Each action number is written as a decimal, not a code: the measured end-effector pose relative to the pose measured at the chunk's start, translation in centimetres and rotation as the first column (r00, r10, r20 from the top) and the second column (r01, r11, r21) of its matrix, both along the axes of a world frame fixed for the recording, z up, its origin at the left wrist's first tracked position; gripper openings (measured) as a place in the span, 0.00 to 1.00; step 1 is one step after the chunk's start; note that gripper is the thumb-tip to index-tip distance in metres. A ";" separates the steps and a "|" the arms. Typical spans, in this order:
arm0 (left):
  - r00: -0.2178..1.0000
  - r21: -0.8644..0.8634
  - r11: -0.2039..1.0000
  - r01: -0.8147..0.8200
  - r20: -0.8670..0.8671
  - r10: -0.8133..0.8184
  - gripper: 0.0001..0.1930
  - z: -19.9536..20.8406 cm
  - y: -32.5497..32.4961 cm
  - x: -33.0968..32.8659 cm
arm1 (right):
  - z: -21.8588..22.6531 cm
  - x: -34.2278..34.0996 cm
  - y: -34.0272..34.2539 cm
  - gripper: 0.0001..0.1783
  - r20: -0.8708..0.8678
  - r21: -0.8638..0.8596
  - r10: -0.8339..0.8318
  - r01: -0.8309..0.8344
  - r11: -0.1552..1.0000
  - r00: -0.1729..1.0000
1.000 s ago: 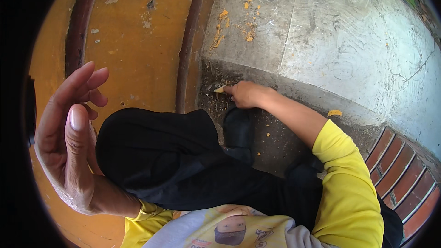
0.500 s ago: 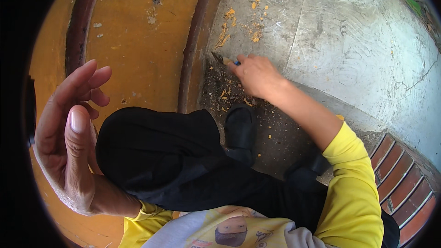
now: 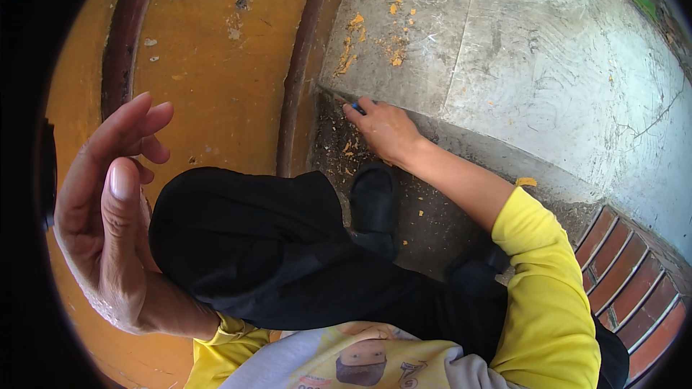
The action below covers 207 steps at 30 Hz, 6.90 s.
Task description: The person scrapes old paint or rust from a metal door frame with a hand scraper.
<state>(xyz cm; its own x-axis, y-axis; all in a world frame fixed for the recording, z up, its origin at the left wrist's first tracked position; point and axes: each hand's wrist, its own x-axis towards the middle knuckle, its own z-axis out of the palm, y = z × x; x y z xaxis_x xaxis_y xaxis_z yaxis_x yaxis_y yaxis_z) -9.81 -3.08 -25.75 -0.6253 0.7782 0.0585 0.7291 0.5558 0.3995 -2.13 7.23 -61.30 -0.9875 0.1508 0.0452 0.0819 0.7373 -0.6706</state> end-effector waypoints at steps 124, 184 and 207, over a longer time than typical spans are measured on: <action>0.999 -0.035 0.998 0.052 -0.010 -0.052 0.23 -0.1 -0.5 1.1 | 2.2 -2.3 -10.9 0.30 0.211 -0.902 -0.296 0.302 0.308 0.932; 0.899 -0.103 0.909 0.405 -0.137 -0.416 0.16 -8.6 14.2 -17.4 | 4.7 -14.1 3.3 0.10 0.432 -0.900 -0.393 0.356 -0.253 0.812; 0.939 -0.016 0.943 0.333 -0.078 -0.334 0.15 -8.6 13.8 -17.0 | 6.5 -13.0 1.5 0.17 0.497 -0.865 -0.321 0.428 -0.264 0.806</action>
<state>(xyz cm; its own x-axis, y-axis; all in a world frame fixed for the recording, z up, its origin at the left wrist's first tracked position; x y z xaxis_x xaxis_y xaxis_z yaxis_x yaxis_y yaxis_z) -26.84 10.76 -34.34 -0.3234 0.9415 0.0949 0.9017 0.2762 0.3328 -15.15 8.70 -54.78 -0.7132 0.3186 -0.6244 0.1072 -0.8307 -0.5464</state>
